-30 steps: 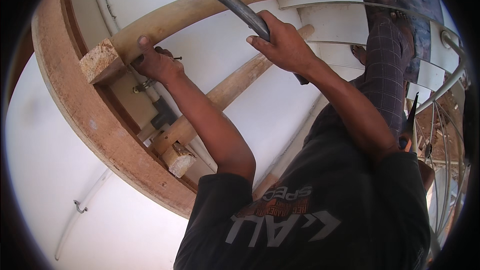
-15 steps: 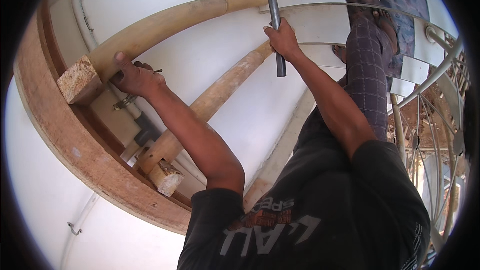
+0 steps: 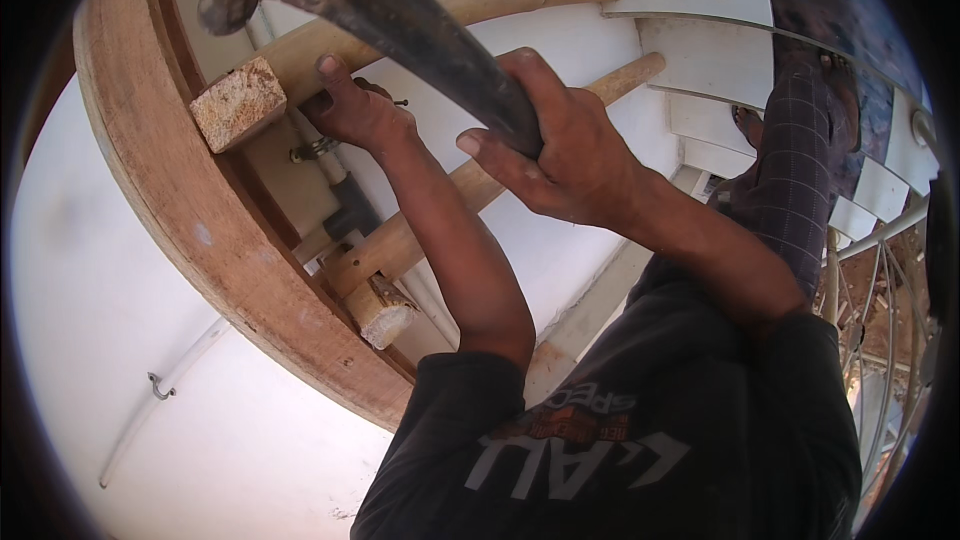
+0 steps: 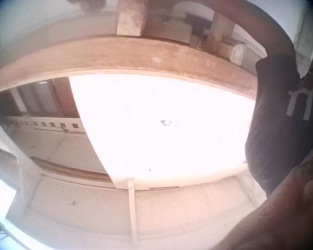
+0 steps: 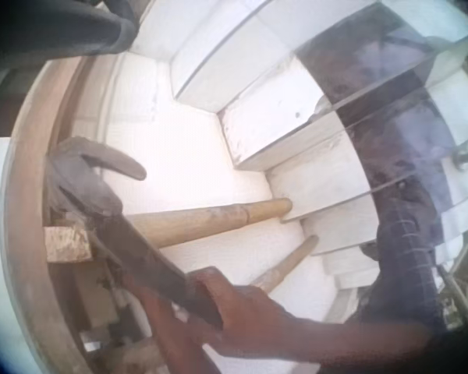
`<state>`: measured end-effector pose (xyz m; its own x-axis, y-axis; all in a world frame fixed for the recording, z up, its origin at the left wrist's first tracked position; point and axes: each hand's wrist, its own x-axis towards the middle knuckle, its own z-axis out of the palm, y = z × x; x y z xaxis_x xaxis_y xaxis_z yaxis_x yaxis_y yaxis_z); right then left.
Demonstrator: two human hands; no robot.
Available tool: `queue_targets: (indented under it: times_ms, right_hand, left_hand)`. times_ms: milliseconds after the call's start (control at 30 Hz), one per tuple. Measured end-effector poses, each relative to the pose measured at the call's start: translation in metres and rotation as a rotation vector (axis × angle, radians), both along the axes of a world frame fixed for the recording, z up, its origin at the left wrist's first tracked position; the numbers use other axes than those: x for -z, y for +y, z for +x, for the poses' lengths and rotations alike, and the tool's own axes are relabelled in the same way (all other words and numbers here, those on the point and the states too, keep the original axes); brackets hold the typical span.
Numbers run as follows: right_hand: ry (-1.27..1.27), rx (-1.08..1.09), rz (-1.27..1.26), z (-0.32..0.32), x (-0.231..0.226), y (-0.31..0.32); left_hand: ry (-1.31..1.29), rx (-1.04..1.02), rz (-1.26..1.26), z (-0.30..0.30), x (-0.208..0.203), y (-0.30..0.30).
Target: The person assembles a curved wooden structure by hammering nails into a wooden frame, positioning cylindrical wooden pieces, and securing them with a hammer. Another person assists by sawing a wooden piece nearby.
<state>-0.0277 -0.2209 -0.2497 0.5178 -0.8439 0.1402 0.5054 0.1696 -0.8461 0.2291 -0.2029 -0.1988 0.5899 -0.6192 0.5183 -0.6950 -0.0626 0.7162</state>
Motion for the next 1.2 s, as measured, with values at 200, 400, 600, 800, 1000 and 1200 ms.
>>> queue_targets:
  times_ms: [200,400,600,800,1000,1200]
  right_hand:
    - [-0.008,-0.161,-0.099,0.003,-0.010,0.003]
    - [0.065,-0.199,-0.173,0.001,-0.013,-0.001]
    - [0.217,-0.236,-0.217,-0.020,-0.019,-0.036]
    - [0.578,-0.369,-0.164,-0.086,-0.029,-0.098]
    - [0.650,-0.536,-0.258,-0.143,-0.093,-0.145]
    - [0.901,-0.632,-0.309,-0.171,-0.129,-0.196]
  left_hand:
    - [0.008,-0.265,0.008,-0.013,0.008,0.015]
    - [0.172,-0.417,0.092,-0.017,0.003,0.009]
    - [0.209,-0.251,-0.034,-0.016,0.005,0.000]
    - [-0.119,-0.236,0.290,-0.021,0.005,0.016]
    - [-0.039,-0.456,0.540,-0.034,0.004,0.026]
    - [0.132,-0.423,0.514,-0.051,0.020,0.035]
